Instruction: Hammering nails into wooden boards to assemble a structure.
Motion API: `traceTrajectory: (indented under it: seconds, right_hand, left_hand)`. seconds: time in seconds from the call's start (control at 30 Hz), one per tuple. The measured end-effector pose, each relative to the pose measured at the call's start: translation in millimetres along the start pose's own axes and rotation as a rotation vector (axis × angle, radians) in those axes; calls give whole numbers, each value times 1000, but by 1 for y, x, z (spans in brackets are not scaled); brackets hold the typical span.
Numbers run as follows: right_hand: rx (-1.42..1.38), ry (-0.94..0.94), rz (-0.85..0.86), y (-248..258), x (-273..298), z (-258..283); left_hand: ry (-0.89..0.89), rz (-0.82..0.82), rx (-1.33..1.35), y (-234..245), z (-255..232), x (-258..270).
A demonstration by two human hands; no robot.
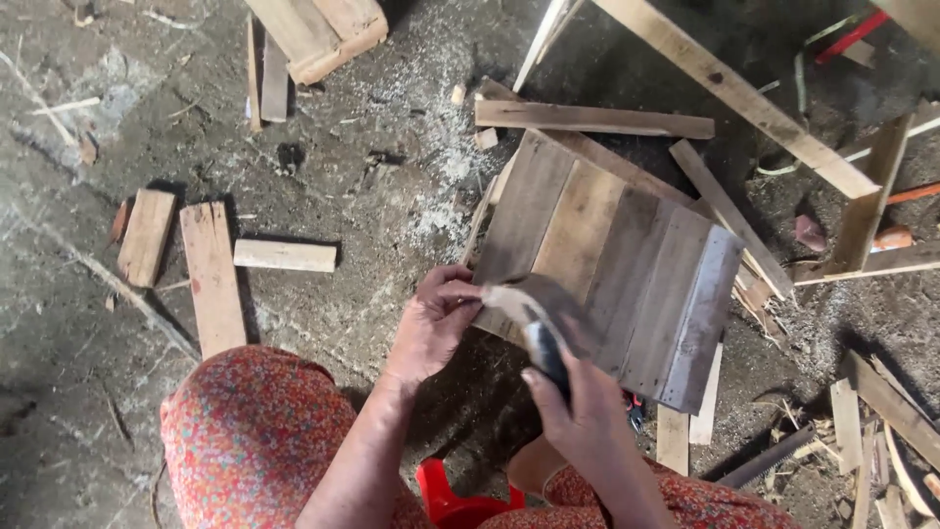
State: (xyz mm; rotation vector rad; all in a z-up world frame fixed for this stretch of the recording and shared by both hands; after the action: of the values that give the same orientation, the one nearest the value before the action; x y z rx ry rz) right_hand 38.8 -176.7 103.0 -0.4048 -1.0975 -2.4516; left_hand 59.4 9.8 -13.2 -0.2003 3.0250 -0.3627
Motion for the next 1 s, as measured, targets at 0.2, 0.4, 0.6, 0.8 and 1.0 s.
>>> traceTrajectory:
  seconds: [0.2,0.4,0.6,0.8,1.0]
  right_hand:
    - [80,4,-58,-5,-5,-6]
    - [34,145,-136,4,12,-7]
    - [75,-3,-4,0,-1,-10]
    - [58,265,-143,-2,5,-3]
    - [-7,190,-122,9,6,-3]
  left_hand:
    - [25,36,-59,-2,-9,3]
    - [-42,32,-139,-1,-4,1]
    - [-170,96,-249,1,-2,-1]
    - [-25,42,-122,1,2,2]
    - [-168,110,-203,-4,-25,12]
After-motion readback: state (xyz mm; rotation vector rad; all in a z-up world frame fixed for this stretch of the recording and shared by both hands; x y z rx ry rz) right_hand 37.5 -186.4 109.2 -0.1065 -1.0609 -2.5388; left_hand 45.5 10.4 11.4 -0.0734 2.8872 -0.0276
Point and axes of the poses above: each hand's wrist, its own x-axis away from the middle knuckle, its own y-axis out of the back of the hand, z = x × y, the point moved 6 cm from there along -x, towards the middle knuckle, and after that the axes turned 9 degrees about -y, right-handed, at the moved point
